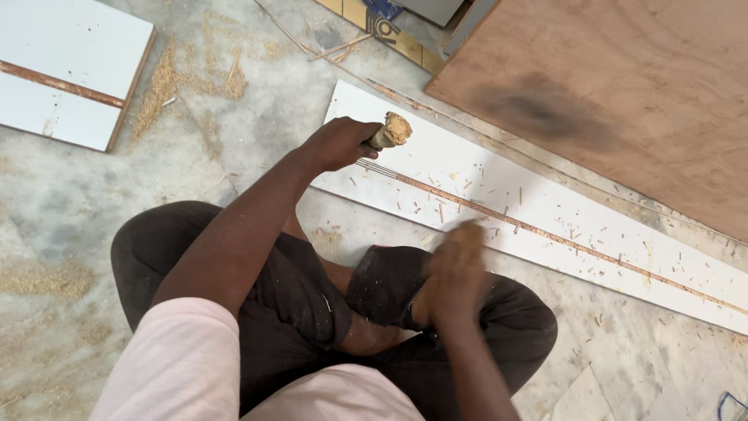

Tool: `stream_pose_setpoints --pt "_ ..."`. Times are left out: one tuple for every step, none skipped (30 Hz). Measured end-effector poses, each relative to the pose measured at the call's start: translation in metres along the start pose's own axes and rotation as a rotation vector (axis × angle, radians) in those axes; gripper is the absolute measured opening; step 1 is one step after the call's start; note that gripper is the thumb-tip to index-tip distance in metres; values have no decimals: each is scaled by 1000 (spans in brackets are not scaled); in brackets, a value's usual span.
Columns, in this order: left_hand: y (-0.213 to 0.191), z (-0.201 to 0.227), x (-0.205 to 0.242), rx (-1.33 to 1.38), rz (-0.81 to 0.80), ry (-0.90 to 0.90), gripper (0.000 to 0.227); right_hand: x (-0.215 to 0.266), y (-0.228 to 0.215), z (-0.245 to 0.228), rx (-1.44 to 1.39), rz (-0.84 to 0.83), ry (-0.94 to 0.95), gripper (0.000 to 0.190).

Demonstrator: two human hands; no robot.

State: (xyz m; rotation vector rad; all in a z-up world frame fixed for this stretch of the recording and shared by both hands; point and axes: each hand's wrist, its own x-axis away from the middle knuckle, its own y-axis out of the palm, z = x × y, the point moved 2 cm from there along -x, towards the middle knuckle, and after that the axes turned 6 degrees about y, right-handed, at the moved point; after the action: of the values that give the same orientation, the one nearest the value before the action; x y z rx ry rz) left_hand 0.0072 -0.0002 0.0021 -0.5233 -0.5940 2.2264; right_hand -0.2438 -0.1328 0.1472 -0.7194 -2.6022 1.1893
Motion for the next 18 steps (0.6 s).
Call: stream_pose_setpoints --pt "-1 0 -2 -15 40 56 50 6 23 4 210 -234 223 33" --pt "-3 -1 -7 -61 -1 16 46 0 18 1 40 -222 304 31" --pt "-2 0 -9 -107 -40 -26 42 -3 8 -6 -131 -213 383 29" --pt "8 2 -1 -131 -92 -84 38 5 -3 -11 -290 -215 483 28" --pt "5 -3 3 -84 -54 -72 37 0 -16 -21 -285 -166 404 27" --pt "-3 -10 2 -31 -30 -48 36 -4 -34 -31 -278 -101 337 31" --pt "-6 -13 -1 22 -5 -26 36 -2 -53 -41 -381 -5 240 26" --pt "-8 -14 -1 38 11 -26 36 -4 -68 -51 -488 76 120 23" --pt "-11 -15 0 54 28 -26 36 -5 -79 -60 -519 107 -69 23" --pt "-11 -16 4 70 39 -26 36 -3 -85 -64 -551 135 -254 24" --pt "-9 -15 7 41 16 -36 35 -1 -80 -59 -606 194 -184 21" --pt "-8 -12 3 10 0 -35 33 -2 -68 -52 -659 259 -125 19" --pt "-8 -10 1 -21 -16 -34 32 -3 -53 -43 -711 325 -65 18" --pt "-8 -8 1 -15 -12 -33 33 -1 -27 -35 -585 236 63 18" --pt "-8 -7 2 -9 -7 -32 34 3 -5 -27 -456 146 188 21" --pt "-10 -5 0 -4 -3 -27 35 8 10 -23 -303 -40 243 20" --pt "-11 -4 -1 3 -8 -43 33 10 21 -20 -148 -224 295 18" --pt "-10 -4 1 11 -13 -67 32 9 21 -18 -174 -216 389 19"
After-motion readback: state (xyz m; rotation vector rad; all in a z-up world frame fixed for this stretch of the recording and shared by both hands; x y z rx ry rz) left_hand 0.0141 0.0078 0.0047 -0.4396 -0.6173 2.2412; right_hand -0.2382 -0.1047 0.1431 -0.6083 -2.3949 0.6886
